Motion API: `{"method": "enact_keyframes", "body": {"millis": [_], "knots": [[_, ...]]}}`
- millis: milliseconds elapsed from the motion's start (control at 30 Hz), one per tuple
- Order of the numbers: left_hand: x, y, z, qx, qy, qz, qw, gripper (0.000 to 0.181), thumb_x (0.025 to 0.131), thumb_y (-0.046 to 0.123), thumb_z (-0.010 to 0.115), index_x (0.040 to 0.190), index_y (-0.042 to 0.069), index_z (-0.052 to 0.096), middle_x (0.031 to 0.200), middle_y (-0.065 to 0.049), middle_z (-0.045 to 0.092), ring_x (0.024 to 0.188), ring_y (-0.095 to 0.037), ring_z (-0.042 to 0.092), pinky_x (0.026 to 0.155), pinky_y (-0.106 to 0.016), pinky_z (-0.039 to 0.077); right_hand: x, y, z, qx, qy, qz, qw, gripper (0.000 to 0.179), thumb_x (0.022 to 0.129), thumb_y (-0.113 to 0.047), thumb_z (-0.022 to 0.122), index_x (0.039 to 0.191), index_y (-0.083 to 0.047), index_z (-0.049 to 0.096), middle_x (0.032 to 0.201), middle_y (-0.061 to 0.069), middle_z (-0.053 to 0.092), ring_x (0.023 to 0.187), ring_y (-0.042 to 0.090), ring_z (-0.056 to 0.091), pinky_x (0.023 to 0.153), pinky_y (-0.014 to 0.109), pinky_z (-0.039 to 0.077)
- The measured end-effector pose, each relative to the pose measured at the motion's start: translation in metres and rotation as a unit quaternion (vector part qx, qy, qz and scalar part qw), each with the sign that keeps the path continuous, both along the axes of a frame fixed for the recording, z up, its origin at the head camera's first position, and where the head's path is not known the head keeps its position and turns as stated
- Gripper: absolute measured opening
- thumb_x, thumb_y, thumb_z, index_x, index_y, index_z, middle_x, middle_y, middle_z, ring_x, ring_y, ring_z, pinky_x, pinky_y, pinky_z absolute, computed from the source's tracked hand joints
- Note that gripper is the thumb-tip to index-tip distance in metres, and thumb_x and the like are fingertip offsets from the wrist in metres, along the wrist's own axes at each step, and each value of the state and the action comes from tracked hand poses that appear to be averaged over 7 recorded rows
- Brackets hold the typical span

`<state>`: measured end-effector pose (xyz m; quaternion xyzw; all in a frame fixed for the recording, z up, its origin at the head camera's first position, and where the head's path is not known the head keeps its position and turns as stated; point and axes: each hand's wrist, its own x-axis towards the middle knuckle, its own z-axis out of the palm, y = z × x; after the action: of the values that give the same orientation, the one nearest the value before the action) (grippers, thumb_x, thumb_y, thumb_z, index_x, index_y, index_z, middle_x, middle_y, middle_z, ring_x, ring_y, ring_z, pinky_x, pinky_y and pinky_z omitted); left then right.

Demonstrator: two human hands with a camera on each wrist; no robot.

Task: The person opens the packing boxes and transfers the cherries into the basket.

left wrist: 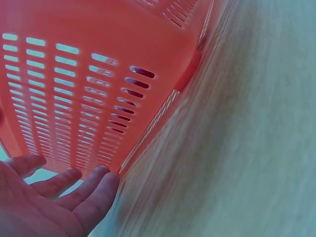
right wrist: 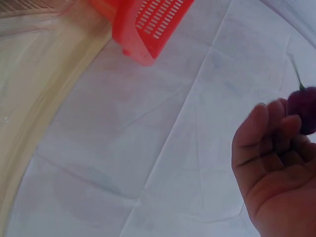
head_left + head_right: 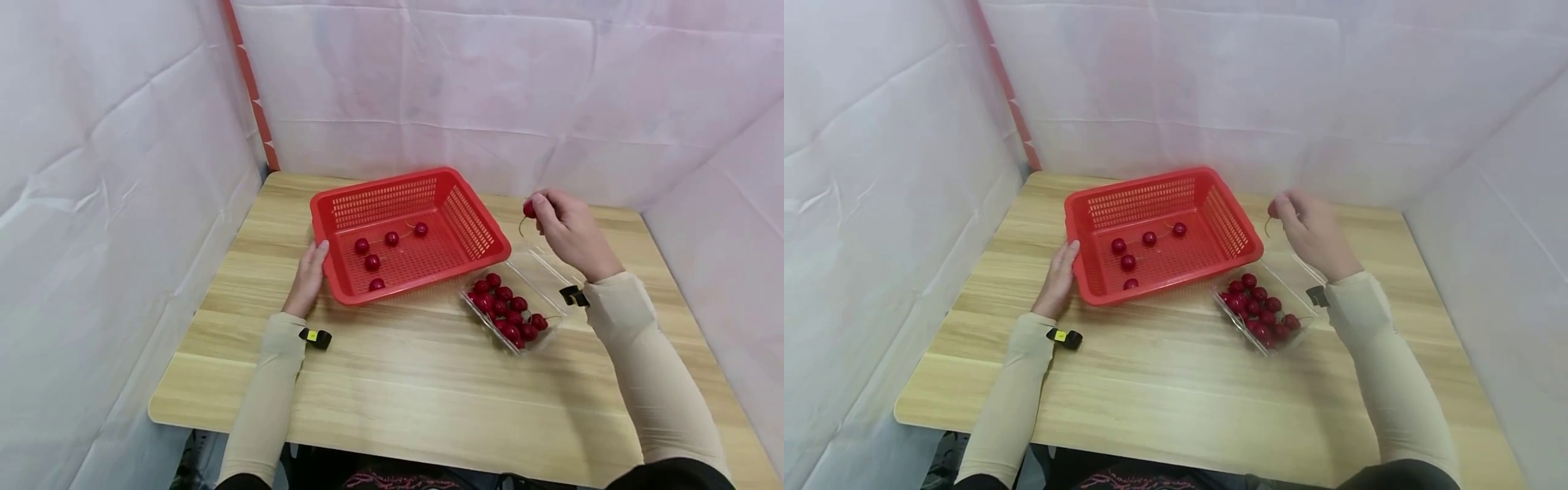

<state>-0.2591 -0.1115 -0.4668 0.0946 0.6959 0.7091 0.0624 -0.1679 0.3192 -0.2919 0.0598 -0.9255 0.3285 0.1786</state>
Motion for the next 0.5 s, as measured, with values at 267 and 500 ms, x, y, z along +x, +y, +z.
{"method": "enact_keyframes", "body": {"millis": [267,500], "knots": [[0.003,0.003,0.003,-0.016,-0.003,-0.005,0.9998,0.062,0.11,0.053,0.036,0.162,0.019,0.034,0.144,-0.02,0.06,0.129,-0.036,0.062,0.094,-0.019,0.052,-0.045,-0.019,-0.001,0.047,-0.021,0.057,0.9971,0.035,0.107,-0.037,0.057,0.112,-0.005,0.07,0.097,0.013,0.074,0.078,0.002,0.065,0.066,0.013,0.049],[0.004,0.003,0.002,-0.02,0.001,-0.003,0.9998,0.062,0.11,0.053,0.035,0.161,0.017,0.034,0.14,-0.023,0.062,0.123,-0.037,0.064,0.092,-0.017,0.051,-0.087,-0.054,-0.01,0.125,-0.027,0.157,0.9793,0.022,0.103,-0.025,0.066,0.106,-0.005,0.075,0.093,0.011,0.074,0.081,0.022,0.066,0.071,0.02,0.05]]}}
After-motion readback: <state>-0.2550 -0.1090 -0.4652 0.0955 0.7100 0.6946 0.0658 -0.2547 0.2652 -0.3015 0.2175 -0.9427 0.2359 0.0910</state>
